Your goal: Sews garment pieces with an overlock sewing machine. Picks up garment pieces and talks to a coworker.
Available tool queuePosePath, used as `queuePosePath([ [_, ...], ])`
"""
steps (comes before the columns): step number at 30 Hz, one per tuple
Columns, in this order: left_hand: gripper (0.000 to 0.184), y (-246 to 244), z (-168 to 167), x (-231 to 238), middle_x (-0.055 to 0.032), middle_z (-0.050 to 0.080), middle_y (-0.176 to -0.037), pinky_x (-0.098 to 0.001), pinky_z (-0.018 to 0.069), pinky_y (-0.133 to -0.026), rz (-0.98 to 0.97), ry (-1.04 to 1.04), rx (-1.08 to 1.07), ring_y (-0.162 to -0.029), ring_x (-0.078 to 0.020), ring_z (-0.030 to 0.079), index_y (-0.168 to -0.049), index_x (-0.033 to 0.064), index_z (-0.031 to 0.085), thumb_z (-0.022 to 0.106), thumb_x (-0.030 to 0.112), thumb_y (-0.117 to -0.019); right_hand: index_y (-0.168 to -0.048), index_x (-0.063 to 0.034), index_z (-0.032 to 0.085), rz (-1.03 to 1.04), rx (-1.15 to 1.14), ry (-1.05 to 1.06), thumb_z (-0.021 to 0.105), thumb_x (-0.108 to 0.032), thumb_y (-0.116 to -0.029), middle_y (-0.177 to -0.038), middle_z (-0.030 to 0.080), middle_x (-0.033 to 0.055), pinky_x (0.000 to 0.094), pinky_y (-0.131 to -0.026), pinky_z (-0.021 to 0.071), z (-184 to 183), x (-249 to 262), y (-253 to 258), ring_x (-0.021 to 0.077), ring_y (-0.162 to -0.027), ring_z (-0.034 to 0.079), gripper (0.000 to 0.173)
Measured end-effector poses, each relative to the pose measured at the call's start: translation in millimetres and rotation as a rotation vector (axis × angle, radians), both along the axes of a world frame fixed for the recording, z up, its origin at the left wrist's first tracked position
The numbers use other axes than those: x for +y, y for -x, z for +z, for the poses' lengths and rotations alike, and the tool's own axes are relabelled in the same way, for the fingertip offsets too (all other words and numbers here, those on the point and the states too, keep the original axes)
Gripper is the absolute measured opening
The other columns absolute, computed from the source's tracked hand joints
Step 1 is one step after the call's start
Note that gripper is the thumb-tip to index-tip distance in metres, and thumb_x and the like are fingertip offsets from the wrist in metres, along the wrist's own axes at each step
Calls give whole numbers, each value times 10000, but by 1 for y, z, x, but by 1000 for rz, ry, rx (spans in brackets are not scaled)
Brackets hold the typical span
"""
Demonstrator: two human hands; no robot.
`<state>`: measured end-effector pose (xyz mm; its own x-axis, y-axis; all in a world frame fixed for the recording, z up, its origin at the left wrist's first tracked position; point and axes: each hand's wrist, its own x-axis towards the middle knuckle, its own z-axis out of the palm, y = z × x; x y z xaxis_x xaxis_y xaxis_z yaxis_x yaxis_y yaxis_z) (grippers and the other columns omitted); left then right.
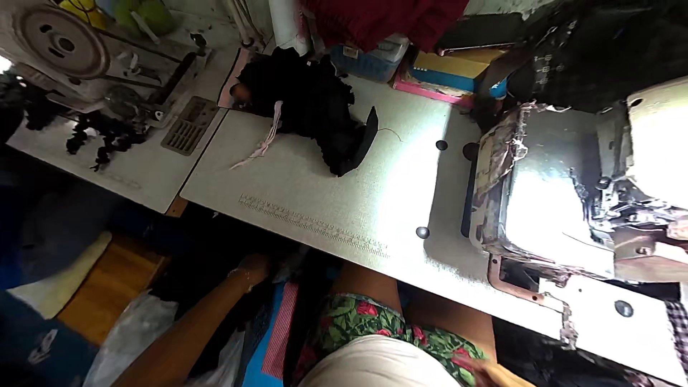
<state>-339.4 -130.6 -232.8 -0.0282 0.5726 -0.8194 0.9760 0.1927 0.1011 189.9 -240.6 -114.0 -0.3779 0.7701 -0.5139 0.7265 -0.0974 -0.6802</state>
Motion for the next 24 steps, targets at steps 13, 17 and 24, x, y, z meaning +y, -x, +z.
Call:
queuePosePath([
  [13, 204, -101, 249, -16, 82, 650, -896, -91, 473, -800, -47, -1121, -881, -895, 73, 585, -995, 175, 754, 669, 359, -981, -983, -93, 730, 123, 642, -911, 711, -289, -940, -875, 729, 36, 247, -714, 556, 58, 124, 189, 123, -809, 685, 201],
  [17, 217, -104, 276, 11, 117, 679, -932, -115, 481, -847, -81, -1211, -832, -945, 73, 600, -979, 203, 755, 664, 400, -972, -912, -118, 737, -11, 554, -1039, 693, -302, -945, -770, 704, 2, 214, -652, 522, 70, 133, 171, 90, -713, 650, 192],
  [24, 291, -128, 311, 54, 146, 687, -920, -251, 405, -871, -230, -1298, -724, -920, 41, 569, -997, 250, 758, 594, 490, -992, -879, -138, 716, 21, 623, -1235, 665, -279, -975, -1208, 693, 91, 204, -763, 533, 93, 130, 162, 111, -943, 655, 177],
])
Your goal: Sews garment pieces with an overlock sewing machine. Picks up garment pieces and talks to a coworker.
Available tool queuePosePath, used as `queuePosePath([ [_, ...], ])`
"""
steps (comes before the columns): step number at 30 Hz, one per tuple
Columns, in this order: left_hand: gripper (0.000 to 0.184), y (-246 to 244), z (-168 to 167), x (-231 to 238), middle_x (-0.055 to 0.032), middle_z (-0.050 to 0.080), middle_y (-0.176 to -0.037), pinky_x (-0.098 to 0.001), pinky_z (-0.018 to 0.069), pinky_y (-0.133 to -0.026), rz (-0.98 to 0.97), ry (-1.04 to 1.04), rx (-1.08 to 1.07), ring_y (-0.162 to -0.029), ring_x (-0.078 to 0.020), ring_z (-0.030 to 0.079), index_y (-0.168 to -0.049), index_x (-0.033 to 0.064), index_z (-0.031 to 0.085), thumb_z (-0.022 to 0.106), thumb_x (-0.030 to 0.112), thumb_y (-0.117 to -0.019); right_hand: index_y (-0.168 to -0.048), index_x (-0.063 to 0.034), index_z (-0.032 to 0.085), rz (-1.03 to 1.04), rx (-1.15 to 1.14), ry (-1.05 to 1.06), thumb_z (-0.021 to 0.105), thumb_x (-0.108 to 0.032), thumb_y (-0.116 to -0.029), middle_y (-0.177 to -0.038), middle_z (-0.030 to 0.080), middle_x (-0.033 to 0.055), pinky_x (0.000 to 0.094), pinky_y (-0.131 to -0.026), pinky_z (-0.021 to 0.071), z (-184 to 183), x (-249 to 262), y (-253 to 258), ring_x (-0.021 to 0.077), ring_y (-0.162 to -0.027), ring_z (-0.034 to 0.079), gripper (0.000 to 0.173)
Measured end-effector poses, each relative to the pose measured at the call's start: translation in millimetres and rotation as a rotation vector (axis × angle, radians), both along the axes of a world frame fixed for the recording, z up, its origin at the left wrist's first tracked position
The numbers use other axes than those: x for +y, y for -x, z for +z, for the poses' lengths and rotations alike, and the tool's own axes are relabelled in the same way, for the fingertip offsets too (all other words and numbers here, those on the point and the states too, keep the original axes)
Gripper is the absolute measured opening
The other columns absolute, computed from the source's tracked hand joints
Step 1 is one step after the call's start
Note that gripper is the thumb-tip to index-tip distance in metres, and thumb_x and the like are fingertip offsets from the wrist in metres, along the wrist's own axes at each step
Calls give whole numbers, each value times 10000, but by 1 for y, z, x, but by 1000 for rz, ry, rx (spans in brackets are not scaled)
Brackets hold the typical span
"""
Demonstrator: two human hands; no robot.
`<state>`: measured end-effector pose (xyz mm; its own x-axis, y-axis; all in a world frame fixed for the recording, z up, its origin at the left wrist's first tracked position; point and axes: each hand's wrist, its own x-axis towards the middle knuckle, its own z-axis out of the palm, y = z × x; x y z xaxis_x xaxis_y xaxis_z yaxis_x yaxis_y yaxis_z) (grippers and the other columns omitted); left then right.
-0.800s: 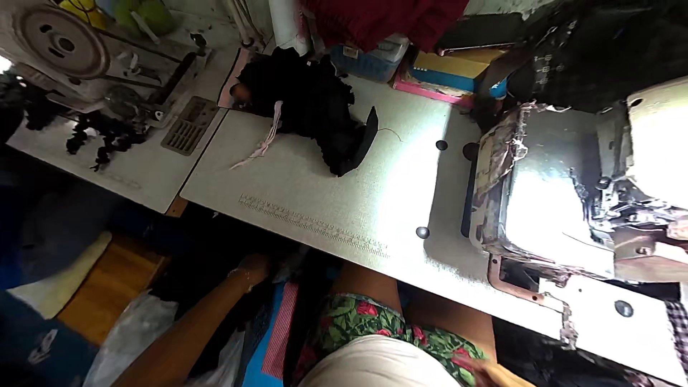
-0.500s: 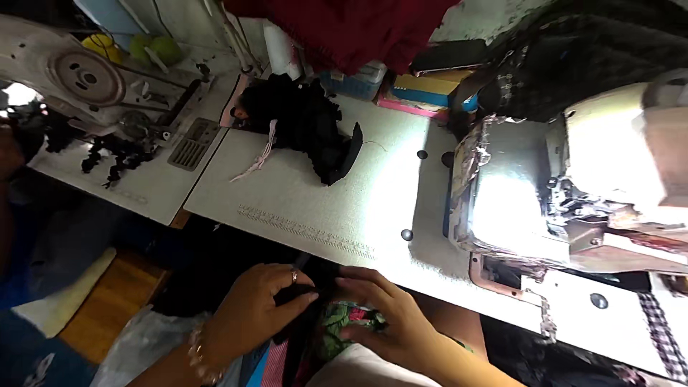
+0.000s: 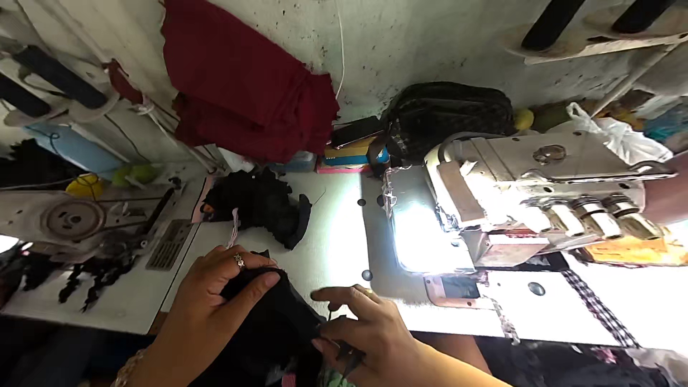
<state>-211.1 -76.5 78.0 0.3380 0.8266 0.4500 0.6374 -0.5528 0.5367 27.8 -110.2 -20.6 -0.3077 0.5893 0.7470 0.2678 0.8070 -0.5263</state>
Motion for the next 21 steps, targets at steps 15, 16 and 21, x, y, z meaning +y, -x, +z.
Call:
queuePosePath([
  [15, 240, -31, 0, 13, 101, 698, -861, -343, 341, -849, 66, -247, 55, -862, -29, 551, -943, 235, 760, 620, 427, -972, -909, -125, 678, -96, -79, -155, 640, -193, -942, -913, 721, 36, 232, -582, 528, -2, 3, 17, 131, -754, 686, 85],
  [16, 240, -33, 0, 13, 95, 704, -865, -355, 351, -853, 62, -256, 60, -866, -43, 564, -943, 233, 760, 620, 426, -974, -907, -126, 681, -120, -103, -152, 634, -198, -933, -922, 735, 39, 241, -579, 537, -8, 5, 16, 134, -750, 698, 89],
  [21, 220, -52, -2, 10, 26, 739, -901, -437, 434, -850, -4, -259, 38, -881, -156, 643, -969, 181, 779, 633, 345, -980, -890, -144, 738, -308, -232, 11, 673, -204, -898, -1174, 753, 73, 351, -603, 582, 7, 0, -3, 190, -817, 747, 89],
])
